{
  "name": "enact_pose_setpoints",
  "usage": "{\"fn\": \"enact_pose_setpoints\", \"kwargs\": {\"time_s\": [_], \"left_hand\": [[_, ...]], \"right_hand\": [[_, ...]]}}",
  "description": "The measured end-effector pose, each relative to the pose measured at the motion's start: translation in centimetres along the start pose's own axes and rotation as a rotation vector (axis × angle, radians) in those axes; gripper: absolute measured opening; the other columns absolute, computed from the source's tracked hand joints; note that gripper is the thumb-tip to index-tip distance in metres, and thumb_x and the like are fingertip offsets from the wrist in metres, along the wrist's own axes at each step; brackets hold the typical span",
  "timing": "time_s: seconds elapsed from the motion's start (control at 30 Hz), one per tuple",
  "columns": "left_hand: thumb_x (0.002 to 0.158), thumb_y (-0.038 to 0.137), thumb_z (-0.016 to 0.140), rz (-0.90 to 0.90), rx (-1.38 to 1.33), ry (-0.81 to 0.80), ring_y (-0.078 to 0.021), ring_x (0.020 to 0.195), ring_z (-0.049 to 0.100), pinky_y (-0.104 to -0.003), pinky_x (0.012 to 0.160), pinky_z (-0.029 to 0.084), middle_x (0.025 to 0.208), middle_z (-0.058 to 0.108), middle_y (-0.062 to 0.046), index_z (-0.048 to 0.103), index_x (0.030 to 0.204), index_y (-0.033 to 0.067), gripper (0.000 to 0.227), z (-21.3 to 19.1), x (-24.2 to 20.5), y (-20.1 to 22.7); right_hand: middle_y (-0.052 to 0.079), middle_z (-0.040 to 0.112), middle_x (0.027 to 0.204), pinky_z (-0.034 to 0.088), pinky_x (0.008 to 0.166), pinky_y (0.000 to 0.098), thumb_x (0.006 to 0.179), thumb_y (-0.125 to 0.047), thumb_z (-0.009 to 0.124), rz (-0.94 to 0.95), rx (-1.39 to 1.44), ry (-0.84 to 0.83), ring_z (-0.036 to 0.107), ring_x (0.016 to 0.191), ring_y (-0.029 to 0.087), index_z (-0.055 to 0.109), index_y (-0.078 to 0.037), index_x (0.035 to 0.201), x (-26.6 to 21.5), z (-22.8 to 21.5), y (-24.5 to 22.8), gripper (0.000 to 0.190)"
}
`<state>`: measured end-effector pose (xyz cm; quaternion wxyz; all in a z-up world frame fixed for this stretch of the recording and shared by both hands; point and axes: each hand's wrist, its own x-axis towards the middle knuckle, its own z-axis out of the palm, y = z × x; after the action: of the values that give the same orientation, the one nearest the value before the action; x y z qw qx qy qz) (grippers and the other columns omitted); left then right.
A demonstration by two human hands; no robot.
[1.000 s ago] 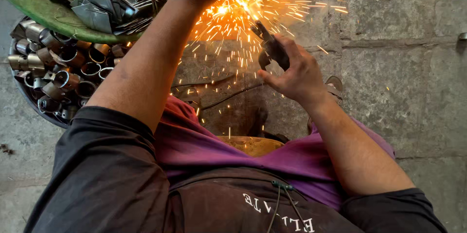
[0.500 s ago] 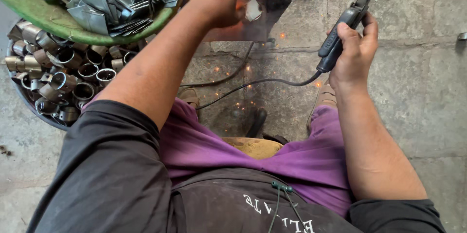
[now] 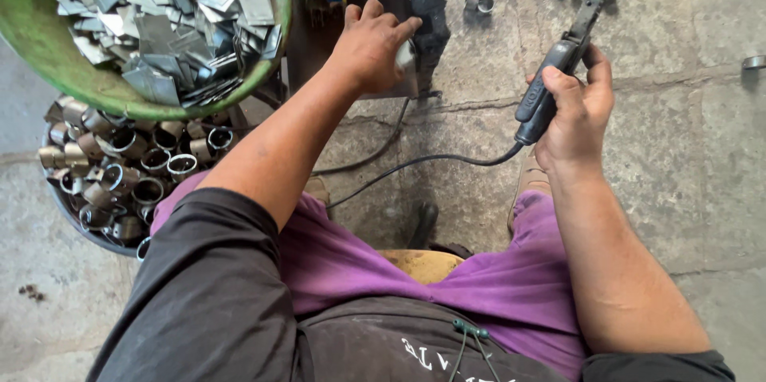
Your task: The person sits and repeatedly picks up small metal pieces from a green bowl, places them into a metal pipe, and welds them using a handheld welding tool. Sparks fly during the welding process. The person then removes the welded piece and places it into a yellow bucket before repeating the process.
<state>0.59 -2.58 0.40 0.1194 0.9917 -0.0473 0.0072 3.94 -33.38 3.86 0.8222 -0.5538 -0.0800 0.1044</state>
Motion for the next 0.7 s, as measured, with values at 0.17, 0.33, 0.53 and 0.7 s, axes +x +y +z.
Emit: {"fn": "enact_pose_setpoints", "kwargs": {"time_s": [0.17, 0.33, 0.53, 0.7], "left_hand": [[0.066, 0.023, 0.084, -0.041, 0.068, -0.816, -0.0381, 0.138, 0.047, -0.067, 0.120, 0.024, 0.141, 0.059, -0.011, 0.061, 0.142, 0.0305, 0.080, -1.1, 0.6, 4.0], [0.069, 0.029, 0.087, 0.164, -0.156, 0.034, -0.0456, 0.136, 0.038, -0.064, 0.108, 0.027, 0.147, 0.046, -0.019, 0.062, 0.138, 0.0156, 0.075, -1.9, 2.0, 6.4], [0.085, 0.024, 0.084, -0.018, -0.369, 0.384, -0.0362, 0.129, 0.054, -0.047, 0.110, 0.044, 0.144, 0.052, -0.014, 0.073, 0.114, 0.0121, 0.033, -2.8, 6.9, 2.3], [0.087, 0.038, 0.079, -0.130, -0.137, 0.412, -0.0392, 0.099, 0.066, -0.051, 0.084, 0.052, 0.103, 0.073, -0.017, 0.078, 0.099, 0.0113, 0.029, -1.0, 14.3, -2.5]], "right_hand": [[0.016, 0.065, 0.100, 0.059, 0.065, 0.0367, 0.099, -0.017, 0.068, 0.035, 0.035, 0.051, 0.065, 0.074, 0.023, 0.043, -0.007, 0.142, -0.3, -0.9, -2.5, 0.051], [0.018, 0.063, 0.103, 0.058, 0.066, 0.0420, 0.102, -0.021, 0.064, -0.013, 0.071, 0.094, 0.065, 0.077, 0.027, 0.043, -0.012, 0.143, -0.4, -1.8, -4.2, 0.047], [0.018, 0.062, 0.106, 0.057, 0.068, 0.0448, 0.104, -0.023, 0.061, -0.038, 0.170, 0.167, 0.065, 0.079, 0.030, 0.044, -0.010, 0.140, -0.1, -3.2, -5.4, 0.042], [0.017, 0.062, 0.103, 0.057, 0.066, 0.0436, 0.100, -0.021, 0.061, 0.030, 0.181, 0.191, 0.064, 0.077, 0.028, 0.042, -0.012, 0.137, 0.2, -2.8, -4.9, 0.042]]}}
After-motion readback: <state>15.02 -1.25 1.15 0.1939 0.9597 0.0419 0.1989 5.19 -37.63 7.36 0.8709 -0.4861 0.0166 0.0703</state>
